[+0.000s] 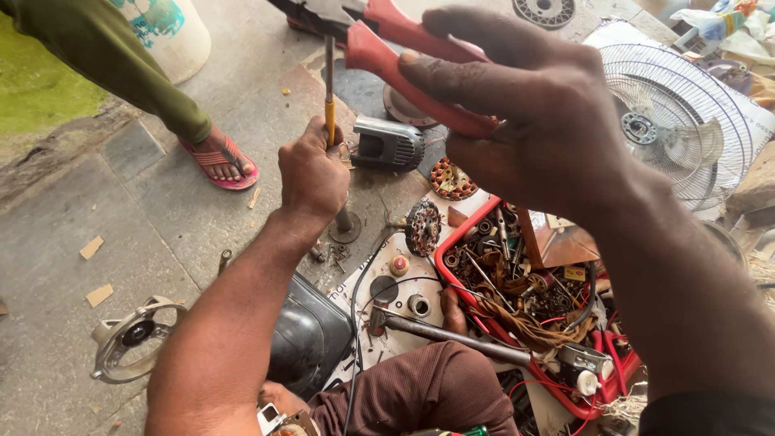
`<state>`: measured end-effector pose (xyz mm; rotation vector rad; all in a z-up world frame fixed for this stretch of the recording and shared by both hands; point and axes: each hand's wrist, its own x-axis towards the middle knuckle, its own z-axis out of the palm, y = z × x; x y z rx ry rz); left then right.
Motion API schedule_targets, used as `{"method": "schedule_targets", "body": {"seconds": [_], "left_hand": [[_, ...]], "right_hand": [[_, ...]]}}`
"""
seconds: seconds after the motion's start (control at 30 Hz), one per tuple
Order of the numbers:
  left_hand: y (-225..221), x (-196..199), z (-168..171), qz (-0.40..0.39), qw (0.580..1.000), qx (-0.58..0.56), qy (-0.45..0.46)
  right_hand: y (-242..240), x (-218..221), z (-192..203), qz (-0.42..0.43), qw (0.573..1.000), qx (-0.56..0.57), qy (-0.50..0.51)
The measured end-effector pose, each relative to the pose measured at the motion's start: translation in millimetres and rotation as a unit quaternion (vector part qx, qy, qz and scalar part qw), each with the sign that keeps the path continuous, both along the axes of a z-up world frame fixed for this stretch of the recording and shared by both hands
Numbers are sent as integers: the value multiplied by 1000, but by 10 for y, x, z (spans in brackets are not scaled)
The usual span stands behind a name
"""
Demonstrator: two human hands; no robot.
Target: The person is repairing an electrical motor. They use a screwdriver to adjust components, a hammer to tap parts into place, and pliers to manipulate wires. The person works on the motor's internal components, including the rotor and stator.
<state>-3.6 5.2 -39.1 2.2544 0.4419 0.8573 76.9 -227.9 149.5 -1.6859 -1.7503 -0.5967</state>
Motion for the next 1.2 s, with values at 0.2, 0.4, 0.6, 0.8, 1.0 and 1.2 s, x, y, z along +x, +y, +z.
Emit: {"method": "schedule_targets", "body": {"seconds": [0.2,0.4,0.6,0.8,1.0,1.2], "left_hand": [[-1,-7,-12,-7,1000,-3,20],[20,21,-80,5,1000,12,6],[-178,-281,-19,4,996,-75,-45],[-846,-539,-164,-146,962,-226,-36],[-2001,-743,-724,-189,840,-496,109],[-2706,-924,-801,-226,913,-322,104]], "right_hand": [[-27,-62,-19,-16,1000,4,26],[-24,-22,-58,-38,997,-5,69],[-462,-31,-388,-26,956,9,294],[-1001,-217,-1527,-29,700,-60,711],[-1324,-610,-2604,-66,606,-91,788],[-2054,-451,-3103,-110,608,-149,772]]}}
